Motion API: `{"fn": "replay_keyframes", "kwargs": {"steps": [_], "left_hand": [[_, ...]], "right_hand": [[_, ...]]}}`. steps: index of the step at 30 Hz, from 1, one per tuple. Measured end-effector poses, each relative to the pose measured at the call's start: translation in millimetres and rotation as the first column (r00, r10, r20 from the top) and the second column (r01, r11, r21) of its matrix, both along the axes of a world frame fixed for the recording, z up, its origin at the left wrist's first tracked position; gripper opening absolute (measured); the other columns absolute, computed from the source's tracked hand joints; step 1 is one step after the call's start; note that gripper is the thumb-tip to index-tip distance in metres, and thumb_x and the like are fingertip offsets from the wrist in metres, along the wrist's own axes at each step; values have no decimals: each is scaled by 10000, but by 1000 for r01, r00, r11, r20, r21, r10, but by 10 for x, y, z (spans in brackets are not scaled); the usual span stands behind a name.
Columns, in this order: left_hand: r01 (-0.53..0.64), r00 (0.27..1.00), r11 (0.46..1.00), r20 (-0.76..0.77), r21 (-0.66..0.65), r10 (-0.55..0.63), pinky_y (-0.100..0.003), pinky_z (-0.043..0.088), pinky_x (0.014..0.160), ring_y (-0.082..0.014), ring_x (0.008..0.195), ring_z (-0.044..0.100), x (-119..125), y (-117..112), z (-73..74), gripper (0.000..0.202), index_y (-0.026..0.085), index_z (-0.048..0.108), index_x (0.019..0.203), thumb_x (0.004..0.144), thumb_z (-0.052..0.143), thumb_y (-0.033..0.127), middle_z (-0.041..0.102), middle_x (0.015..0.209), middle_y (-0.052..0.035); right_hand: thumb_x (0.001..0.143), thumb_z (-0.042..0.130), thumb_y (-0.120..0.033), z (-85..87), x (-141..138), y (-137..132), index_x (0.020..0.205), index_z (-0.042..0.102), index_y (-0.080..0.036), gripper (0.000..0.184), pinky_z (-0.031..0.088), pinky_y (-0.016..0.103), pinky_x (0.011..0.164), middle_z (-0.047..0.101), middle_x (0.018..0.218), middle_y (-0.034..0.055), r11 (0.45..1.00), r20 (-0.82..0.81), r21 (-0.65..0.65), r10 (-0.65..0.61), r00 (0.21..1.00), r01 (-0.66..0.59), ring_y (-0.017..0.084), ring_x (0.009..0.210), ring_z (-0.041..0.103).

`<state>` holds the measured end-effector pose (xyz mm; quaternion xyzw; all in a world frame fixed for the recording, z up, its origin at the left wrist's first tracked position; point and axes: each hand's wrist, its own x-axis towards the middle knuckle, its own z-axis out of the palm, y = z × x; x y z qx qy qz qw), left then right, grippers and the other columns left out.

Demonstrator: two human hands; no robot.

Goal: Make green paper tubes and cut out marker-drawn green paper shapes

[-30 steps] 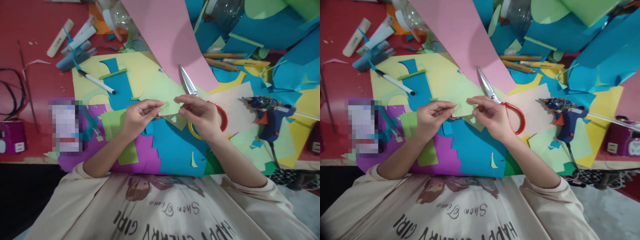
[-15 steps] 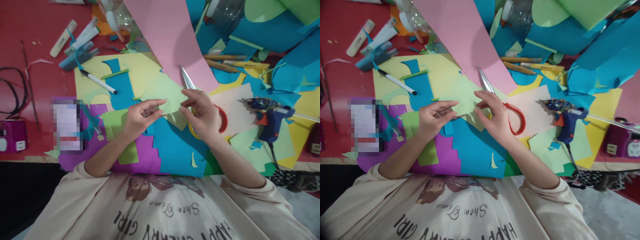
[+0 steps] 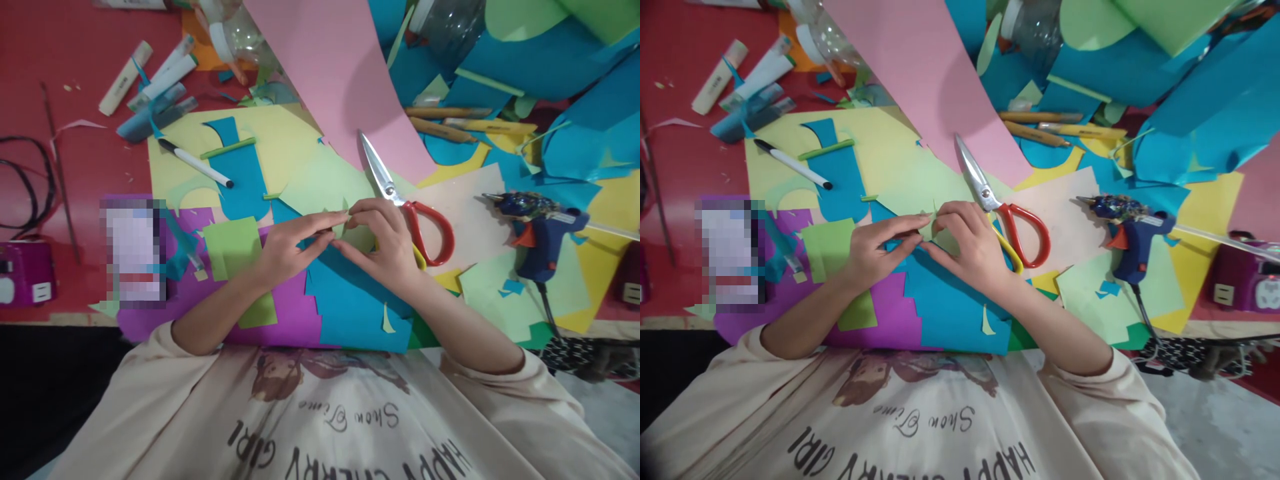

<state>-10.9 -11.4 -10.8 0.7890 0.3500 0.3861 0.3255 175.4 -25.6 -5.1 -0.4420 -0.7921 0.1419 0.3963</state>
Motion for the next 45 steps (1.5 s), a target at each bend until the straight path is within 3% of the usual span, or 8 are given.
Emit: {"fn": "replay_keyframes", "kwargs": {"steps": [8,13,18,23,27,30,38,45], "left_hand": [[-6,980,952,186,-306,66,-180,597,740,-120,873,711,23,-14,18,280,203,634,1132,855,640,246,733,928,-17],[23,970,902,229,-432,85,-197,600,756,-119,876,701,24,8,24,235,196,642,1038,831,669,303,710,981,-23],[75,951,910,305,-407,58,-178,584,758,-97,871,685,21,29,0,213,216,626,1042,844,660,284,684,993,-9],[97,981,958,191,-269,-46,-174,554,680,-115,911,649,7,34,16,196,231,624,1065,874,613,273,633,1081,-52],[99,995,975,33,-200,-95,-234,542,745,-152,966,630,11,48,57,154,197,644,1012,893,575,266,640,1078,-88],[103,995,976,40,-190,-97,-267,535,802,-158,944,641,14,65,66,123,189,659,900,898,572,276,680,953,-63],[140,990,921,79,-365,-119,-216,524,737,-108,807,608,8,38,58,270,217,612,1146,882,573,258,679,1020,-45],[260,965,895,76,-362,-249,-247,497,749,-139,830,600,-23,78,85,152,199,594,975,876,572,312,641,927,-48]], "right_hand": [[867,629,-295,-23,-15,8,870,505,-231,140,508,346,746,654,861,37,990,-141,-124,42,989,-60,197,870,640],[867,634,-339,-20,-9,8,880,516,-229,162,525,328,726,669,872,29,971,-226,-232,4,974,-57,176,834,656],[862,632,-357,-9,4,4,895,538,-234,158,539,308,714,640,854,6,933,-346,-359,-142,928,9,146,791,638],[831,657,-413,18,51,72,875,519,-246,221,540,267,635,567,796,-19,899,-508,-437,-285,813,41,116,710,620],[796,684,-431,44,91,120,846,520,-242,255,502,230,537,533,732,-42,855,-583,-517,-323,745,-34,84,602,573],[807,669,-397,67,94,124,860,537,-232,218,505,230,530,508,665,-57,820,-630,-557,-312,711,-134,77,560,550],[821,616,-477,97,72,128,828,442,-266,274,526,268,470,399,577,-82,781,-579,-605,-299,759,-153,94,479,498],[880,547,-456,56,112,132,907,449,-270,212,521,264,458,381,600,-63,790,-491,-608,-295,820,-80,111,506,490]]}}
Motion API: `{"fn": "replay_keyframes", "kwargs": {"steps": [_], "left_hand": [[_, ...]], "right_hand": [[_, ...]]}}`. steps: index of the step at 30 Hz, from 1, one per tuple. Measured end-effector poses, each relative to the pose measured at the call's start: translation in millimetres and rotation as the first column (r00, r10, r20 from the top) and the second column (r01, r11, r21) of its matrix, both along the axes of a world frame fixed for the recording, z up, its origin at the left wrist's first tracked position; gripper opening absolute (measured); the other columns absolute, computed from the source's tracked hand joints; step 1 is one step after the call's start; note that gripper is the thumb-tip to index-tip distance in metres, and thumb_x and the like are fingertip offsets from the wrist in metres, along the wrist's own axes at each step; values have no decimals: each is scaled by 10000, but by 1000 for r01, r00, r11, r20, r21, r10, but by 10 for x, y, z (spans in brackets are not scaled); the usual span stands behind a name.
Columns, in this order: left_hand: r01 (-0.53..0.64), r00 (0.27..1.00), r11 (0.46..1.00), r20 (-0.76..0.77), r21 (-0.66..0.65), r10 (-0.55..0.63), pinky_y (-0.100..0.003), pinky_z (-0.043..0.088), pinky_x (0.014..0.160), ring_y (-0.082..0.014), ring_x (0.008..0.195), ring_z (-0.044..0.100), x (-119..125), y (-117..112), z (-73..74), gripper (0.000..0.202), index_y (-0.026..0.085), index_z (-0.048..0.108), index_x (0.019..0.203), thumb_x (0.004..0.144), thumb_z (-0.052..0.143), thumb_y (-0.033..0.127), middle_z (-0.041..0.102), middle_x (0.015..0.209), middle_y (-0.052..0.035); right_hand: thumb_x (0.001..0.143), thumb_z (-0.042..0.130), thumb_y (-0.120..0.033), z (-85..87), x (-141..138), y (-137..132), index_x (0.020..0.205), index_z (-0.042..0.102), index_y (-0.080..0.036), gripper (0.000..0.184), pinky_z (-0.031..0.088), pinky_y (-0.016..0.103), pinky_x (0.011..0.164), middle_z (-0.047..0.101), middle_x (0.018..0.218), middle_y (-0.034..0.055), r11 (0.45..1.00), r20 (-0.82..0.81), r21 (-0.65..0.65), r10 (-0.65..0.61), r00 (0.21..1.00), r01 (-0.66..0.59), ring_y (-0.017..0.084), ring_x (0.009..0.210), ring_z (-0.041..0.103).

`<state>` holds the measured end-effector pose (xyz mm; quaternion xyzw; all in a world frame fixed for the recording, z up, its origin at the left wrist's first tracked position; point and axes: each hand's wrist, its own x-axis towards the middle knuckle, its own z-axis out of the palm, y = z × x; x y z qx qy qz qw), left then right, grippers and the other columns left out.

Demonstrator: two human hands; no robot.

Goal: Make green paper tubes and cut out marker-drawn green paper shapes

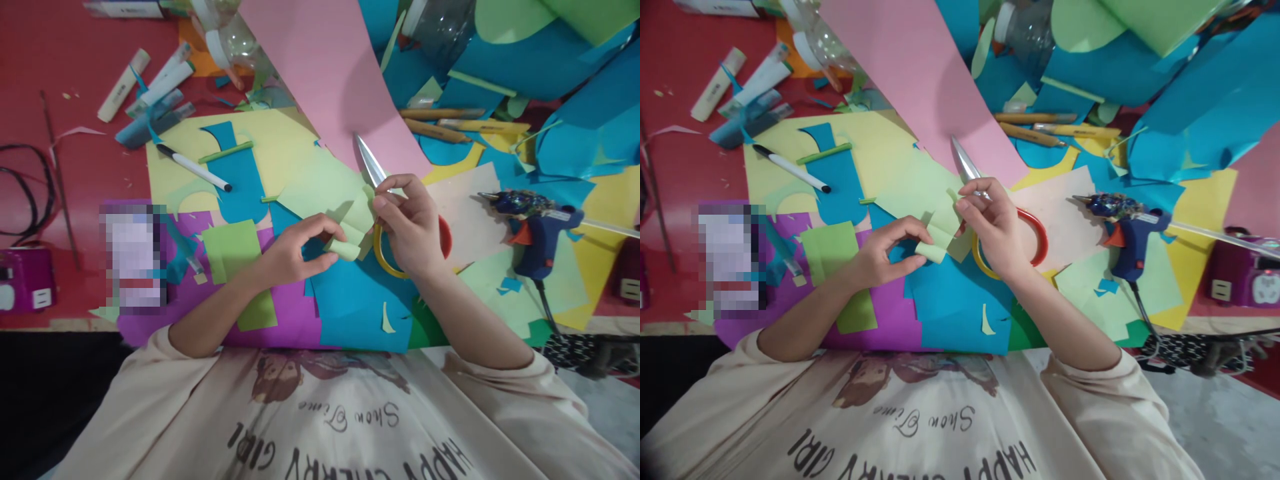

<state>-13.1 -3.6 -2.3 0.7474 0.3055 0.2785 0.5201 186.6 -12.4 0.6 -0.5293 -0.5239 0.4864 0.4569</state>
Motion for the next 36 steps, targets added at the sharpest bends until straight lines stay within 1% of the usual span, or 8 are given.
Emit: {"fn": "replay_keyframes", "kwargs": {"steps": [5,11,13,17,25,30,32,36], "left_hand": [[133,990,991,50,26,-134,-260,508,749,-154,816,618,-8,11,35,293,199,645,884,906,525,466,661,850,-57],[135,991,989,6,55,-136,-230,520,666,-129,712,631,5,-5,-23,235,204,705,887,930,521,344,681,768,-41],[148,988,986,-51,82,-144,-242,533,728,-145,825,649,-6,-12,-36,189,227,685,1037,903,562,277,687,907,-59],[226,969,971,-122,80,-215,-320,519,917,-231,1233,521,-34,-37,3,539,311,480,1358,844,582,186,596,1253,-81],[58,998,998,14,-5,-58,-255,536,776,-127,806,601,11,-20,-12,274,245,640,1139,910,548,364,631,1026,-64],[-86,994,994,65,-70,91,-217,527,652,-75,681,569,20,-27,-48,245,223,650,1106,894,563,309,607,1067,-68],[-148,986,984,57,-96,154,-219,528,627,-56,633,542,10,-27,-49,271,226,644,1126,875,576,303,587,1117,-73],[-204,976,972,48,-120,211,-201,518,586,-43,603,513,-7,-15,-52,292,229,641,1135,861,581,310,580,1137,-72]], "right_hand": [[872,553,-435,-5,70,33,931,477,-268,192,520,274,496,405,620,-57,995,10,27,-91,996,91,117,511,502],[853,593,-455,-8,82,53,905,517,-262,215,496,249,483,426,599,-63,990,-2,32,-136,991,136,105,492,492],[850,603,-449,-13,65,52,899,537,-256,210,488,238,462,431,583,-67,994,-35,28,-104,994,105,99,478,494],[852,598,-429,-11,40,42,894,568,-246,191,484,237,442,441,565,-68,999,-46,0,-46,998,46,101,473,507],[848,605,-494,27,-25,-2,882,588,-230,266,464,226,426,518,566,-74,997,-47,-34,70,996,-71,79,416,513],[888,546,-478,158,79,34,948,607,-228,264,512,272,530,665,860,16,990,154,109,73,985,-91,106,557,591],[891,558,-424,229,213,15,966,626,-230,219,524,312,609,672,934,51,982,429,130,72,900,-140,156,688,625],[851,600,-428,239,511,-124,1106,636,-232,324,495,395,659,642,877,104,971,831,146,-19,556,-186,265,798,607]]}}
